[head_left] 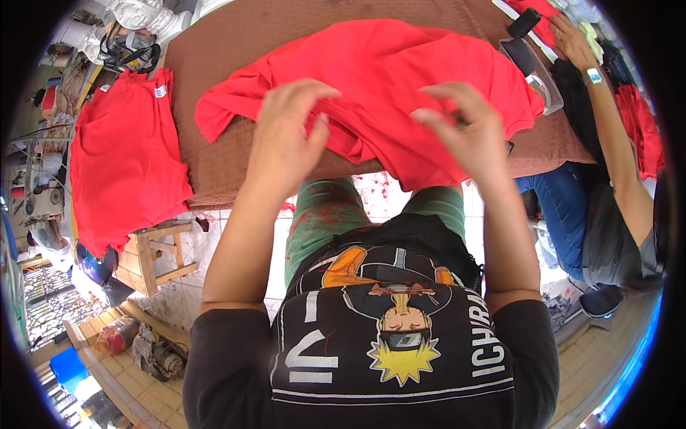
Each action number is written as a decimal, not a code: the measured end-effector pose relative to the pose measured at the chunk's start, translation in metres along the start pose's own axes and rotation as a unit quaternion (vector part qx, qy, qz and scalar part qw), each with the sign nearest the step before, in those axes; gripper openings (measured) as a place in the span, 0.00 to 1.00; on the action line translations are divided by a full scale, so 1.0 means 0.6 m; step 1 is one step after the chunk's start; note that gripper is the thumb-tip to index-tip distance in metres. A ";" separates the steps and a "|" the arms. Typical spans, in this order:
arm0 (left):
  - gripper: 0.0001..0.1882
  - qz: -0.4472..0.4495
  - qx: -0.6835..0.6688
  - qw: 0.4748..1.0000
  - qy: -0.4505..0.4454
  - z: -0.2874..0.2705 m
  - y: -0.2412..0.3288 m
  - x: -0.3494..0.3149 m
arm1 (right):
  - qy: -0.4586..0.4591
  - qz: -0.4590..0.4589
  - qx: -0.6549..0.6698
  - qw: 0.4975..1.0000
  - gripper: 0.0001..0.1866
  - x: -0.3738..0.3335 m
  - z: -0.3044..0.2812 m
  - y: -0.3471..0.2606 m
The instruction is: The person uses small shears to cut and remove labels or tags from red shirts on a table, handling each shirt one by one.
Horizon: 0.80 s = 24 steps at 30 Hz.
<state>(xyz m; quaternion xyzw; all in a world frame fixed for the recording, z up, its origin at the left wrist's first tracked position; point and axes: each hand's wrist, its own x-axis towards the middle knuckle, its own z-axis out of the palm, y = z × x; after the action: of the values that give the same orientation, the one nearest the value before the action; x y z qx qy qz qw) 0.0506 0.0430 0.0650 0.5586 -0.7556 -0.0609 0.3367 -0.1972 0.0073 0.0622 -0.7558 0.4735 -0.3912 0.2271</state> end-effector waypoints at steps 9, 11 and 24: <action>0.20 -0.046 0.065 0.977 0.199 0.029 -0.089 0.050 | 0.082 -0.056 0.063 0.993 0.07 0.022 0.026 -0.015; 0.20 -0.054 -0.036 0.972 0.227 0.024 -0.051 0.063 | 0.107 -0.043 0.093 0.989 0.05 0.025 -0.023 -0.017; 0.17 -0.195 -0.553 0.781 -0.215 0.002 0.055 0.025 | 0.237 0.008 0.170 0.957 0.10 0.033 -0.097 0.022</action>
<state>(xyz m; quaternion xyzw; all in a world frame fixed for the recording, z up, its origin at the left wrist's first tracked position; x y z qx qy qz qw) 0.0212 0.0416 0.0862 0.3846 -0.5199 -0.6509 0.3976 -0.2466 -0.0146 0.0944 -0.5879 0.4462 -0.6320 0.2364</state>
